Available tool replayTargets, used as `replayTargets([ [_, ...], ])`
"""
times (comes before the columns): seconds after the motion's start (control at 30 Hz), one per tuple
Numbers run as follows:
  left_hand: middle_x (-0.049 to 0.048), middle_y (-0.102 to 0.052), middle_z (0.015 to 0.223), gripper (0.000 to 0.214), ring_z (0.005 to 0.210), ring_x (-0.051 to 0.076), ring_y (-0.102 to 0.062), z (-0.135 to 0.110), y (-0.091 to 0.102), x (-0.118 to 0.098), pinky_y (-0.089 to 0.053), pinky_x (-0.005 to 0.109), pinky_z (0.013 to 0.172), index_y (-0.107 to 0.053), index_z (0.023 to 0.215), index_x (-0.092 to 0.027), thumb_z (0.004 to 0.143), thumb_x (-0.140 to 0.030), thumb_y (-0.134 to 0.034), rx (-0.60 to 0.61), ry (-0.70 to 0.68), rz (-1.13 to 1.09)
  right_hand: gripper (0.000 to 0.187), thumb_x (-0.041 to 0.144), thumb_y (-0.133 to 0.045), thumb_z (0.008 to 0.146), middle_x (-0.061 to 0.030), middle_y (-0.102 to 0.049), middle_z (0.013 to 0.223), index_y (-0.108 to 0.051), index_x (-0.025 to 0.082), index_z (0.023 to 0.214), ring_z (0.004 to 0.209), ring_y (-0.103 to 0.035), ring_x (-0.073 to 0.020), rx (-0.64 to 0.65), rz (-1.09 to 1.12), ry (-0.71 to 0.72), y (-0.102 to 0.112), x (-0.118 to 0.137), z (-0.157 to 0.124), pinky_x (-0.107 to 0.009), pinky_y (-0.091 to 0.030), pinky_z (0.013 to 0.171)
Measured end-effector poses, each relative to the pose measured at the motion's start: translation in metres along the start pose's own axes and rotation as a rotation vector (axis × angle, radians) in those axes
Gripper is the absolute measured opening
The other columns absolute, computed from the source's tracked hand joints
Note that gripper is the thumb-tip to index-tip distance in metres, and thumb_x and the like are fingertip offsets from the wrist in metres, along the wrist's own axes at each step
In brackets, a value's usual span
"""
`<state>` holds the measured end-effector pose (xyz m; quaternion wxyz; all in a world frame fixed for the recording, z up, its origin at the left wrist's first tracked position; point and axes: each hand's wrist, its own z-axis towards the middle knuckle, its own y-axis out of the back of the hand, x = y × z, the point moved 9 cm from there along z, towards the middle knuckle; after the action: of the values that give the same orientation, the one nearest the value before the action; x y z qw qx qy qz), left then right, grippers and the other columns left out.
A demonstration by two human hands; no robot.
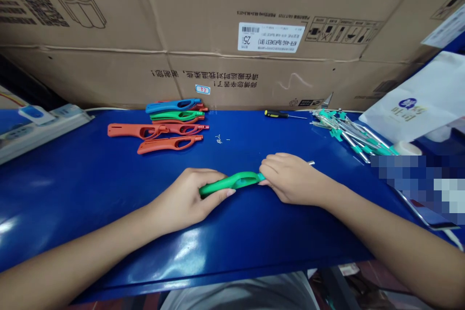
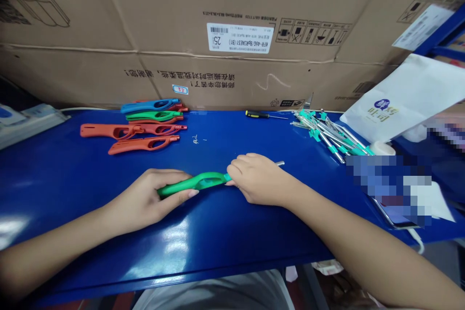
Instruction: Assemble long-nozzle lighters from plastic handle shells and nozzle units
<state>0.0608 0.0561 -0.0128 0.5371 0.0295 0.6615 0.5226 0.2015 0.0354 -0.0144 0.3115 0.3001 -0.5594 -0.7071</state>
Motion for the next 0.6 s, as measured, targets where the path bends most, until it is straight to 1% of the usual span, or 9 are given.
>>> replayTargets([
  [0.1, 0.0042, -0.067, 0.087, 0.026, 0.077, 0.016, -0.063, -0.003, -0.004, -0.003, -0.047, 0.026, 0.071, -0.070, 0.104, -0.014, 0.103, -0.034, -0.053, 0.024, -0.083, 0.101, 0.035, 0.029, -0.038, 0.107, -0.0063, -0.060, 0.076, -0.061, 0.016, 0.084, 0.070, -0.049, -0.0206, 0.063, 0.006, 0.001, -0.007, 0.004, 0.000, -0.034, -0.036, 0.068],
  [0.17, 0.0071, -0.068, 0.095, 0.030, 0.083, 0.019, -0.066, -0.003, -0.005, -0.002, -0.049, 0.029, 0.075, -0.068, 0.117, -0.013, 0.105, -0.033, -0.050, 0.029, -0.114, 0.198, 0.030, 0.027, -0.039, 0.106, -0.0080, -0.063, 0.081, -0.061, 0.015, 0.087, 0.074, -0.052, -0.0215, 0.107, 0.024, -0.023, -0.011, 0.002, 0.002, -0.035, -0.038, 0.071],
  [0.23, 0.0081, -0.067, 0.102, 0.034, 0.088, 0.021, -0.067, -0.001, -0.004, 0.001, -0.051, 0.031, 0.078, -0.065, 0.126, -0.015, 0.105, -0.035, -0.048, 0.020, -0.112, 0.271, 0.027, 0.026, -0.040, 0.105, -0.0088, -0.064, 0.087, -0.060, 0.016, 0.091, 0.078, -0.055, -0.0221, 0.154, 0.073, -0.081, -0.014, -0.005, 0.004, -0.035, -0.040, 0.073],
  [0.3, 0.0076, -0.066, 0.111, 0.036, 0.095, 0.022, -0.068, 0.002, 0.001, 0.004, -0.052, 0.032, 0.082, -0.063, 0.131, -0.019, 0.105, -0.039, -0.049, -0.005, -0.091, 0.300, 0.025, 0.029, -0.040, 0.106, -0.0080, -0.064, 0.089, -0.058, 0.017, 0.093, 0.080, -0.057, -0.0218, 0.185, 0.146, -0.161, -0.014, -0.016, 0.003, -0.034, -0.041, 0.074],
  [0.4, 0.0062, -0.064, 0.119, 0.039, 0.102, 0.022, -0.066, 0.004, 0.011, 0.010, -0.053, 0.033, 0.086, -0.060, 0.134, -0.023, 0.101, -0.042, -0.055, -0.067, -0.039, 0.319, 0.024, 0.034, -0.042, 0.106, -0.0064, -0.062, 0.089, -0.054, 0.019, 0.091, 0.077, -0.057, -0.0202, 0.187, 0.245, -0.262, -0.012, -0.037, -0.002, -0.032, -0.041, 0.069],
  [0.5, 0.0050, -0.065, 0.114, 0.036, 0.098, 0.021, -0.066, 0.005, 0.016, 0.016, -0.053, 0.032, 0.080, -0.061, 0.129, -0.022, 0.099, -0.042, -0.059, -0.104, 0.006, 0.326, 0.021, 0.034, -0.045, 0.104, -0.0057, -0.061, 0.089, -0.052, 0.020, 0.090, 0.077, -0.057, -0.0202, 0.168, 0.280, -0.316, -0.011, -0.056, -0.009, -0.031, -0.039, 0.067],
  [0.6, 0.0047, -0.065, 0.113, 0.033, 0.092, 0.020, -0.066, 0.005, 0.015, 0.022, -0.053, 0.031, 0.075, -0.061, 0.127, -0.022, 0.098, -0.039, -0.061, -0.093, 0.045, 0.310, 0.018, 0.033, -0.047, 0.102, -0.0051, -0.060, 0.089, -0.052, 0.021, 0.090, 0.077, -0.056, -0.0203, 0.141, 0.284, -0.348, -0.013, -0.069, -0.014, -0.031, -0.037, 0.065],
])
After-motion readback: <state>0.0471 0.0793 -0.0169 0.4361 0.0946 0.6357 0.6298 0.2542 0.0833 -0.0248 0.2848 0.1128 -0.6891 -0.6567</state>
